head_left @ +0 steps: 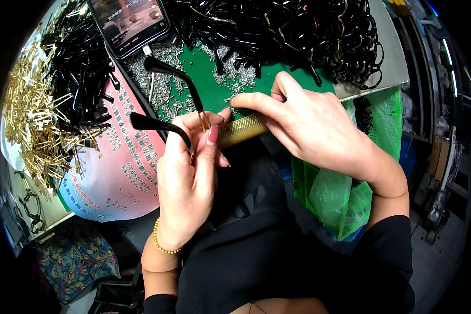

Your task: The person assembles eyeglasses by hand, inserting small metal components into the temples and attaching them to the frame. The person repeatedly picks up parts from a green work surface and secures them into the glasses arms.

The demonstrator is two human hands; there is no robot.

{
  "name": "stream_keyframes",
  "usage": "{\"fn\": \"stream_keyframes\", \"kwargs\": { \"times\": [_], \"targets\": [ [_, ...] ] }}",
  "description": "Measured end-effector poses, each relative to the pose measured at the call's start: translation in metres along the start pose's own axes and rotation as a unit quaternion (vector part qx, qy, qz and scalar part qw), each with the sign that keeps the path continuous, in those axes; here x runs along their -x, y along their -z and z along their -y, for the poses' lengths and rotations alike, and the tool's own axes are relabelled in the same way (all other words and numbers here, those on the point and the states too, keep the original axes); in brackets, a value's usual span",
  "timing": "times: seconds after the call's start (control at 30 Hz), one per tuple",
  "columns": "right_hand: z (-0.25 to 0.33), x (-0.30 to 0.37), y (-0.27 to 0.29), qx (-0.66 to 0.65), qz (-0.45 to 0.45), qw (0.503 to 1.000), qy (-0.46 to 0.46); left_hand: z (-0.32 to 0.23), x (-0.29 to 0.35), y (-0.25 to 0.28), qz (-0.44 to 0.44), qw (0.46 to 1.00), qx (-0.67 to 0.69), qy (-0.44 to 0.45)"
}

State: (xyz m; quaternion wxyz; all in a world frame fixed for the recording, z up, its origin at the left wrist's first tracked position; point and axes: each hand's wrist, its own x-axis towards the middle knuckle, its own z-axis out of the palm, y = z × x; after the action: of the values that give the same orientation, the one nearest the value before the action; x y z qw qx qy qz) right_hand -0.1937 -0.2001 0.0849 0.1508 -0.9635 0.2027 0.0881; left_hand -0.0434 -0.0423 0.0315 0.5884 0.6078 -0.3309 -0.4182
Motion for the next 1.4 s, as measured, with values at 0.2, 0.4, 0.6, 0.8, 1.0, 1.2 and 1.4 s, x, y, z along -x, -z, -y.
{"fn": "stream_keyframes", "kwargs": {
  "times": [0.2, 0.4, 0.6, 0.8, 1.0, 1.2, 1.4],
  "targets": [
    [-0.001, -0.006, 0.003, -0.005, 0.018, 1.0, 0.021, 0.0, 0.015, 0.021, -0.056, 0.997, -0.053, -0.005],
    [0.002, -0.017, 0.011, -0.1, 0.055, 0.992, 0.044, -0.002, 0.013, 0.029, -0.068, 0.995, -0.058, 0.041],
    [0.04, -0.035, 0.035, -0.528, 0.289, 0.787, -0.135, 0.002, 0.014, 0.032, -0.066, 0.993, -0.092, 0.016],
    [0.043, -0.035, 0.033, -0.548, 0.268, 0.782, -0.131, 0.007, 0.012, 0.03, -0.081, 0.981, -0.166, -0.067],
    [0.044, -0.034, 0.032, -0.545, 0.27, 0.78, -0.146, 0.01, 0.011, 0.028, -0.104, 0.962, -0.221, -0.12],
    [0.035, -0.026, 0.028, -0.709, 0.277, 0.625, -0.169, 0.026, 0.003, 0.029, -0.109, 0.856, -0.403, -0.304],
    [0.036, -0.001, -0.034, -0.275, -0.056, 0.958, 0.062, 0.031, 0.006, 0.029, -0.113, 0.854, -0.437, -0.257]
  ]
}}
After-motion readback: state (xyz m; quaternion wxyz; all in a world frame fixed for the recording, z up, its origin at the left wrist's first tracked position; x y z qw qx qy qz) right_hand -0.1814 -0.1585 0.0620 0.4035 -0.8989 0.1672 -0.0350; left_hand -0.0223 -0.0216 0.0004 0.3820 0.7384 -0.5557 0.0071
